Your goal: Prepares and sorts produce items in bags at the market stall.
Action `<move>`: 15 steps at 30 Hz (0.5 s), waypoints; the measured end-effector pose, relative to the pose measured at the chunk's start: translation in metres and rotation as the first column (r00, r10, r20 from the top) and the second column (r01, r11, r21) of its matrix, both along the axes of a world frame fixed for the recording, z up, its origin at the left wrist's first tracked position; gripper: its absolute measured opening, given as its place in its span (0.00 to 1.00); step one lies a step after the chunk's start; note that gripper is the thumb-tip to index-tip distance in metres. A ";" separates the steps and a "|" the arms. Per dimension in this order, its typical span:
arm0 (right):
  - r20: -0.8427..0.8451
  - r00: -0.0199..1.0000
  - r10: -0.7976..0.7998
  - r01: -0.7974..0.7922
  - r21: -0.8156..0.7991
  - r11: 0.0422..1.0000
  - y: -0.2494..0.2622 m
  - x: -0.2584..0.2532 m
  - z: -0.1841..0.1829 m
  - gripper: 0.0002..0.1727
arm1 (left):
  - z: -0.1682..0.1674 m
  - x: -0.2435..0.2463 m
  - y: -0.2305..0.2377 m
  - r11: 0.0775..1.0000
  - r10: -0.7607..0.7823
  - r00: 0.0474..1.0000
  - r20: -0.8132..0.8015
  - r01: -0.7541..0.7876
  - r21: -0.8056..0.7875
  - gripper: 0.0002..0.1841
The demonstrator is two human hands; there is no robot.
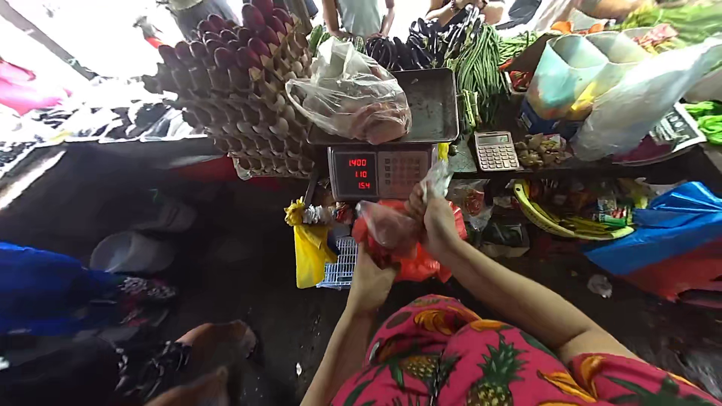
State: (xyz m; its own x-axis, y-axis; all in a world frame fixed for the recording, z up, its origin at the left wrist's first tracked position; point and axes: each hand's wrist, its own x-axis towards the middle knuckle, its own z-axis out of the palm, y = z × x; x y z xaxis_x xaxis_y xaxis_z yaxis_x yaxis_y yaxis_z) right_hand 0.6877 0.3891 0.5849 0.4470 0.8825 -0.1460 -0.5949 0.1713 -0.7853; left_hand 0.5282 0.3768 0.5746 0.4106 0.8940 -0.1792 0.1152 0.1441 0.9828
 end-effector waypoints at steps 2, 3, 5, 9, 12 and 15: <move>0.286 0.958 0.006 0.001 -0.024 1.000 -0.017 -0.002 -0.028 0.21 | -0.004 -0.007 0.000 0.999 0.006 0.997 -0.073 -0.002 0.046 0.56; 0.428 0.903 0.039 -0.012 -0.066 0.998 -0.029 -0.001 -0.037 0.15 | -0.004 -0.009 0.000 0.995 -0.025 0.993 -0.117 0.036 0.091 0.55; 0.600 0.785 0.152 -0.094 -0.128 0.987 -0.051 0.001 -0.051 0.15 | -0.002 -0.009 -0.004 0.967 -0.129 0.971 -0.200 0.169 0.192 0.52; 0.796 0.450 0.405 -0.252 -0.322 0.913 -0.078 0.012 -0.057 0.15 | 0.013 0.013 -0.021 0.854 -0.385 0.889 -0.248 0.445 0.269 0.39; 0.826 0.050 0.561 -0.463 -0.479 0.746 -0.089 0.048 -0.042 0.17 | 0.019 0.032 -0.021 0.805 -0.423 0.885 -0.196 0.466 0.368 0.42; 0.748 -0.057 0.661 -0.645 -0.533 0.547 -0.092 0.125 0.014 0.18 | 0.033 0.057 -0.014 0.791 -0.416 0.906 -0.082 0.405 0.458 0.48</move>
State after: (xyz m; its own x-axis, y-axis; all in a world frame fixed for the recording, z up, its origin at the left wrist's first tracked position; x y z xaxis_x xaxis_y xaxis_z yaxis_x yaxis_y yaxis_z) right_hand 0.8129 0.2974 0.5993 -0.4840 0.8534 -0.1934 0.5216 0.1038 -0.8469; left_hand 0.5851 0.3629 0.6076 0.7566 0.6168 0.2172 0.0389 -0.3740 0.9266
